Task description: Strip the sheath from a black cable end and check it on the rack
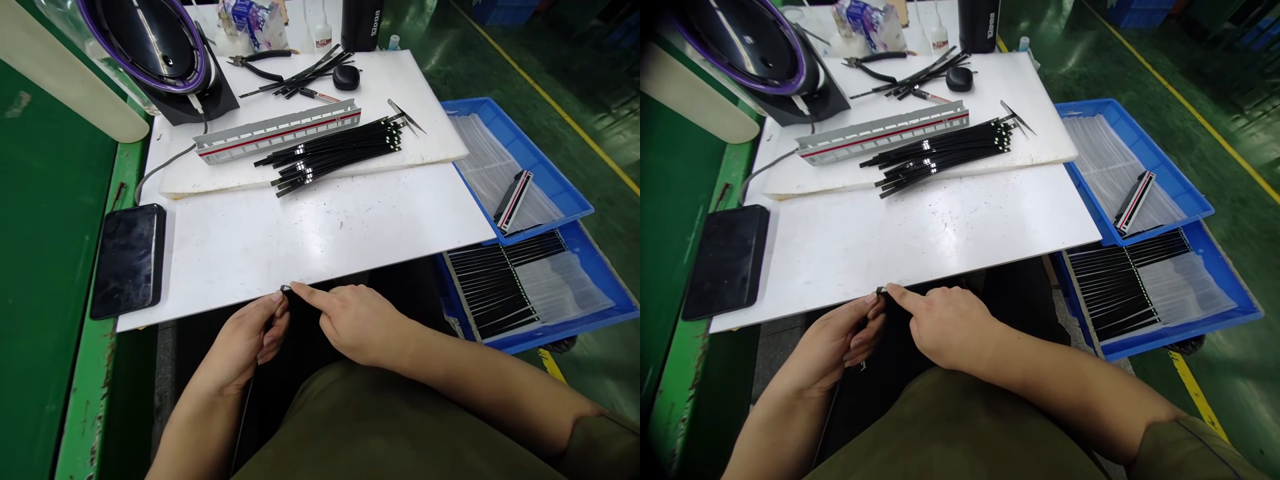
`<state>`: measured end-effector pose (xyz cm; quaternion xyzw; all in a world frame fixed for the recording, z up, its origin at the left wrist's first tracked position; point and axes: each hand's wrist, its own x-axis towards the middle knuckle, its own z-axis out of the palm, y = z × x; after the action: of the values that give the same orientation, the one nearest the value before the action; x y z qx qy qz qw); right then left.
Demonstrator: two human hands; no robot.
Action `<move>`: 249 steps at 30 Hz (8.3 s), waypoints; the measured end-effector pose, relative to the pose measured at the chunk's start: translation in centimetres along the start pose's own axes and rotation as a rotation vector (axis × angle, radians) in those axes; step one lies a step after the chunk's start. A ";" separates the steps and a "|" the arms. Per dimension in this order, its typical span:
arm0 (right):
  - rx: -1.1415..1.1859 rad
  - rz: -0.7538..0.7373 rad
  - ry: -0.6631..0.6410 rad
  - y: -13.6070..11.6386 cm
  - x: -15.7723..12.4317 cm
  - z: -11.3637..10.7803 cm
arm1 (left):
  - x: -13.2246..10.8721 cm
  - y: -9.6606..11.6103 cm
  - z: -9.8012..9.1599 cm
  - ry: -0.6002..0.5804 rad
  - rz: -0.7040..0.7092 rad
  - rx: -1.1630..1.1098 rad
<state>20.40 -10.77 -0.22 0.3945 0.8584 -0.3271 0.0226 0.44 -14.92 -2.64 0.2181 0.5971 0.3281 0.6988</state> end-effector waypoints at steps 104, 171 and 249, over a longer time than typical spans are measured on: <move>-0.089 -0.072 -0.046 0.7 1.0 -1.9 | 0.1 0.1 -0.7 -0.074 -0.104 -0.142; -0.223 0.012 -0.036 -2.1 0.2 0.3 | -0.2 -0.1 0.8 -0.013 -0.049 -0.232; 0.010 -0.095 -0.041 1.5 0.7 -0.8 | 0.1 0.1 -2.1 -0.054 -0.026 0.016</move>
<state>21.13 -9.17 -0.62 0.3468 0.8738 -0.3400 0.0229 -1.66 -14.99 -3.04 0.2246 0.5834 0.3084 0.7170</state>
